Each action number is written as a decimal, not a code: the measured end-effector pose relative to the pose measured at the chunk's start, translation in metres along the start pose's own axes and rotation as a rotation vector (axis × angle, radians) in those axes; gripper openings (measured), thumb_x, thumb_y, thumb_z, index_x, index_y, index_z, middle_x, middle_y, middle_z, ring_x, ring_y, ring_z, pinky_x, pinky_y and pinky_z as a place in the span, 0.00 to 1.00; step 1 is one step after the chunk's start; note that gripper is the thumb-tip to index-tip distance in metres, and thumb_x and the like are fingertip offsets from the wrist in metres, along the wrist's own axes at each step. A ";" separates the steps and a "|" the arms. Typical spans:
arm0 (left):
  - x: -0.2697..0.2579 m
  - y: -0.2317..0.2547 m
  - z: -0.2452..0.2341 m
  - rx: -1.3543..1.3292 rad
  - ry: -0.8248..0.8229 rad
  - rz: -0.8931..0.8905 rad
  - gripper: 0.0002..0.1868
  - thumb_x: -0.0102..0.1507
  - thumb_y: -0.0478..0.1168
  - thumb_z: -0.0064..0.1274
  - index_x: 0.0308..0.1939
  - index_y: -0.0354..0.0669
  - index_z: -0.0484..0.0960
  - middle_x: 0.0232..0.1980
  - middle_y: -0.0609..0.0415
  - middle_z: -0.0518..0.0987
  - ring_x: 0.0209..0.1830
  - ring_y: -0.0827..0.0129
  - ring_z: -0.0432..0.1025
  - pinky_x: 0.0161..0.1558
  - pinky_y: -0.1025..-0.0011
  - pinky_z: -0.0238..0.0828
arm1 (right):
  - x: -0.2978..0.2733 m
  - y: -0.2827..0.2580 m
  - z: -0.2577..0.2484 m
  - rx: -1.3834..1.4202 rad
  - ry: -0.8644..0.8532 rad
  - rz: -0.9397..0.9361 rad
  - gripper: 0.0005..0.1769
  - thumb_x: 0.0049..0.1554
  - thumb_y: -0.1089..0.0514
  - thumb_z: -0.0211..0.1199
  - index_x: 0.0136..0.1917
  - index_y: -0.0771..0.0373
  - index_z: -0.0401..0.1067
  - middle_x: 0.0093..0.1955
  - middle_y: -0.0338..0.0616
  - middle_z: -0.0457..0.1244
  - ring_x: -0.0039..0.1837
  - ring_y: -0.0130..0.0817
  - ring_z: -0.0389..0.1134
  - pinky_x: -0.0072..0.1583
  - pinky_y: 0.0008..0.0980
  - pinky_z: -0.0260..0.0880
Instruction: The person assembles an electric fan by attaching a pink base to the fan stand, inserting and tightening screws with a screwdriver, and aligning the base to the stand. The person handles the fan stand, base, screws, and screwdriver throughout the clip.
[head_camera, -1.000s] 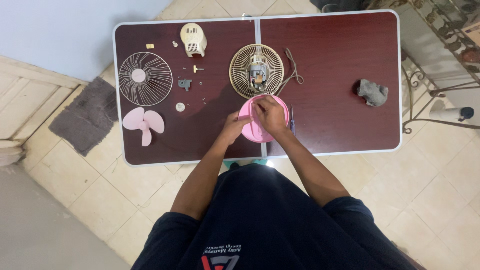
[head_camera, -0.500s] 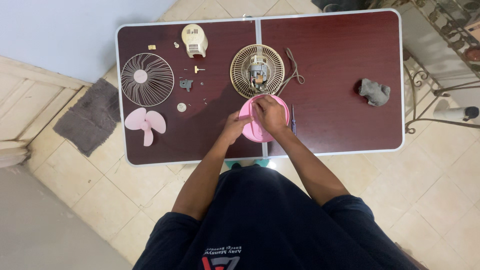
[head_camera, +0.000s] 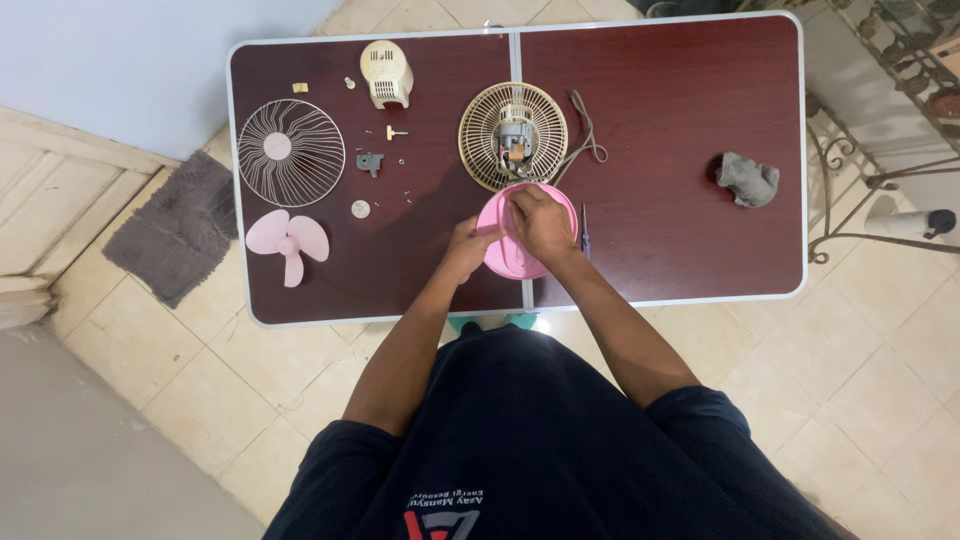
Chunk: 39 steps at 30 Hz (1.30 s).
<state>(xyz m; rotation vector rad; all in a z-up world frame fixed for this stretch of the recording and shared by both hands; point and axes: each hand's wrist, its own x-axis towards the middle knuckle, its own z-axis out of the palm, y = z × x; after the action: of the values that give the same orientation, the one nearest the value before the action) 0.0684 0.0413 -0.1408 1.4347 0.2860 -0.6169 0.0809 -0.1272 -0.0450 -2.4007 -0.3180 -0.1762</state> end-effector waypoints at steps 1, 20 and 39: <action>0.000 -0.002 0.000 -0.001 0.004 0.012 0.19 0.62 0.39 0.61 0.57 0.38 0.81 0.47 0.52 0.83 0.44 0.72 0.74 0.47 0.71 0.71 | -0.001 -0.001 0.001 -0.026 0.005 0.000 0.07 0.57 0.62 0.65 0.50 0.63 0.77 0.50 0.48 0.68 0.49 0.51 0.72 0.51 0.43 0.73; 0.000 -0.005 0.001 -0.049 -0.004 0.040 0.17 0.64 0.36 0.60 0.56 0.37 0.81 0.48 0.52 0.84 0.47 0.73 0.75 0.50 0.71 0.72 | 0.003 0.008 -0.003 -0.143 -0.083 -0.127 0.08 0.56 0.62 0.63 0.50 0.62 0.76 0.51 0.47 0.69 0.49 0.49 0.72 0.48 0.45 0.73; -0.004 -0.002 0.004 -0.067 0.013 0.060 0.16 0.62 0.35 0.59 0.54 0.38 0.81 0.46 0.55 0.83 0.45 0.74 0.76 0.48 0.73 0.72 | 0.003 0.005 0.000 -0.242 -0.051 -0.227 0.13 0.47 0.61 0.68 0.47 0.63 0.76 0.49 0.47 0.68 0.48 0.46 0.71 0.46 0.43 0.72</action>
<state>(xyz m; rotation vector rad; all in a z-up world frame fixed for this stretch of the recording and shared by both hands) 0.0635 0.0384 -0.1399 1.3788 0.2705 -0.5439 0.0852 -0.1304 -0.0470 -2.6067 -0.6254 -0.2698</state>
